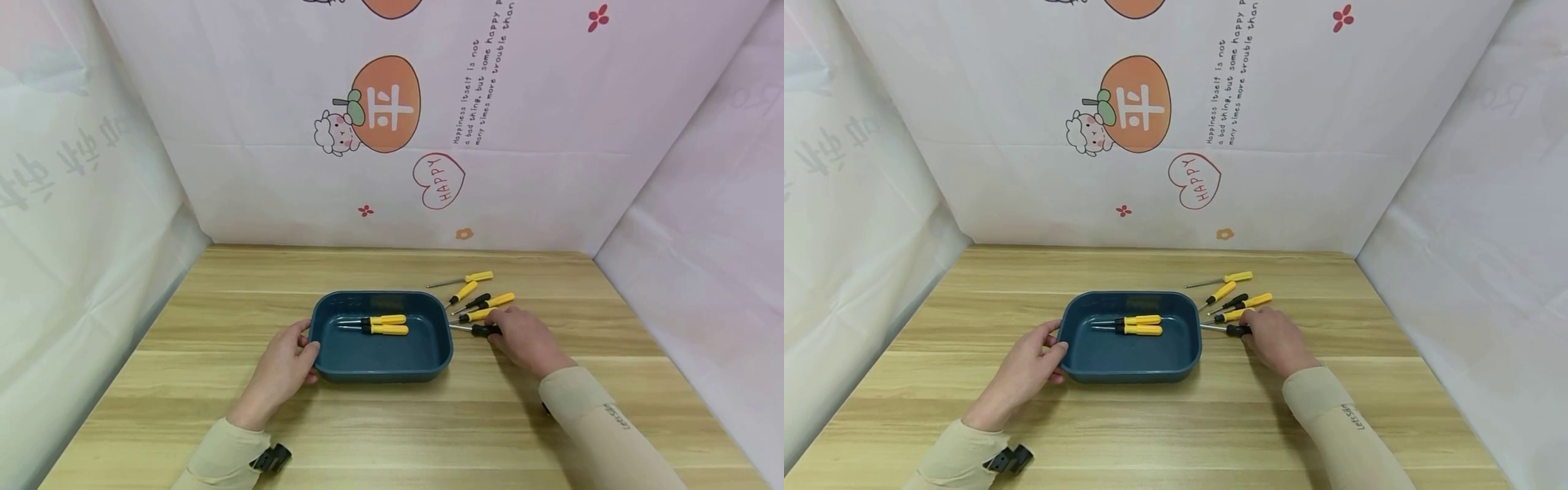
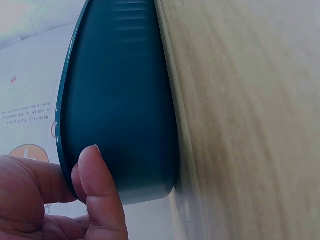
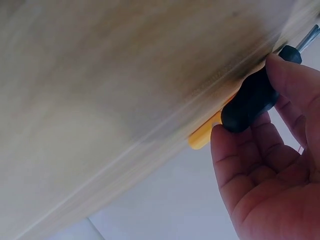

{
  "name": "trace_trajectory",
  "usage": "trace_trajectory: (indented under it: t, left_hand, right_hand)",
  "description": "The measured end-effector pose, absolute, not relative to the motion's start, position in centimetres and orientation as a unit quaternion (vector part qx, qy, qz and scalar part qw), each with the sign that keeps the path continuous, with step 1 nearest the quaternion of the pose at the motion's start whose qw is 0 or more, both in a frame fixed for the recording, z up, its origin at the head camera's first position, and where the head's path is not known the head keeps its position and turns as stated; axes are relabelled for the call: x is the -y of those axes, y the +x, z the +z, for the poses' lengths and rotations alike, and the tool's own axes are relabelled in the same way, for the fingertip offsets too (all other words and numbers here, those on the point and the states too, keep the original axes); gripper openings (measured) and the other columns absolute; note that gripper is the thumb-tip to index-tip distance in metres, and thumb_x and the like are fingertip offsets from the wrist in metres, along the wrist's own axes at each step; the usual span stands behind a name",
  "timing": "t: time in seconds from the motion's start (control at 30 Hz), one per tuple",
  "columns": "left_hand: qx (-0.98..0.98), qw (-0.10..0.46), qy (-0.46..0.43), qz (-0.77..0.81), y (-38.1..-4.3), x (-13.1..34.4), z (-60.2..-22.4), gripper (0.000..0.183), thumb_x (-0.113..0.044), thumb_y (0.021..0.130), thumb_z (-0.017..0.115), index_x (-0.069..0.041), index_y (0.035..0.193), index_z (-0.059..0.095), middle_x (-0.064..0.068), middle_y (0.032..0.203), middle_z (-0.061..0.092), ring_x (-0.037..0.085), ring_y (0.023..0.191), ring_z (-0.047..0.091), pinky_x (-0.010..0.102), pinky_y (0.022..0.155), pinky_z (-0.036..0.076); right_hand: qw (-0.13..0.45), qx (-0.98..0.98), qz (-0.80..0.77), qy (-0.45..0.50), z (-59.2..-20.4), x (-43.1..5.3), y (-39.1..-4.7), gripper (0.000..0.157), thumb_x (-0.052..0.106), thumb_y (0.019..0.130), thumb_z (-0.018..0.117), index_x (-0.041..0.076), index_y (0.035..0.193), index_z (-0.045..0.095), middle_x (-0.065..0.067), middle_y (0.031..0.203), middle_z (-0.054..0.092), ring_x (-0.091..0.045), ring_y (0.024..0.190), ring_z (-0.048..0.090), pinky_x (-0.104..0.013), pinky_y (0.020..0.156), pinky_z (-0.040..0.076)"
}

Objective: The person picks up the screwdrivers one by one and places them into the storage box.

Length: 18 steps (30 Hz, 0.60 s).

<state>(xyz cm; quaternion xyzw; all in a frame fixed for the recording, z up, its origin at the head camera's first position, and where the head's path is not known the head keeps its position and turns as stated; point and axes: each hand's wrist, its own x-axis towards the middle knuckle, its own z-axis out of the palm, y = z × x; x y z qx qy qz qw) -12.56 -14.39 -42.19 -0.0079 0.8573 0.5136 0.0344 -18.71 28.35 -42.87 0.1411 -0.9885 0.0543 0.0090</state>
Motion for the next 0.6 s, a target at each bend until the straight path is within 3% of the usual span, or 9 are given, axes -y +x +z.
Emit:
trace_trajectory:
  t: [0.6]
  left_hand:
    - [-0.86,0.036,-0.007,0.51,-12.6,14.37,-42.09,0.052,-0.011,0.105,0.054,0.001,0.154,0.042,0.018,0.114,0.054,0.016,0.063,0.066,0.03,0.058,0.063]
  right_hand:
    - [0.02,0.987,0.052,0.151,-42.16,-28.51,-17.93,0.025,0.013,0.093,0.079,0.008,0.117,0.073,-0.016,0.114,0.07,-0.038,0.104,0.069,-0.057,0.091,0.058]
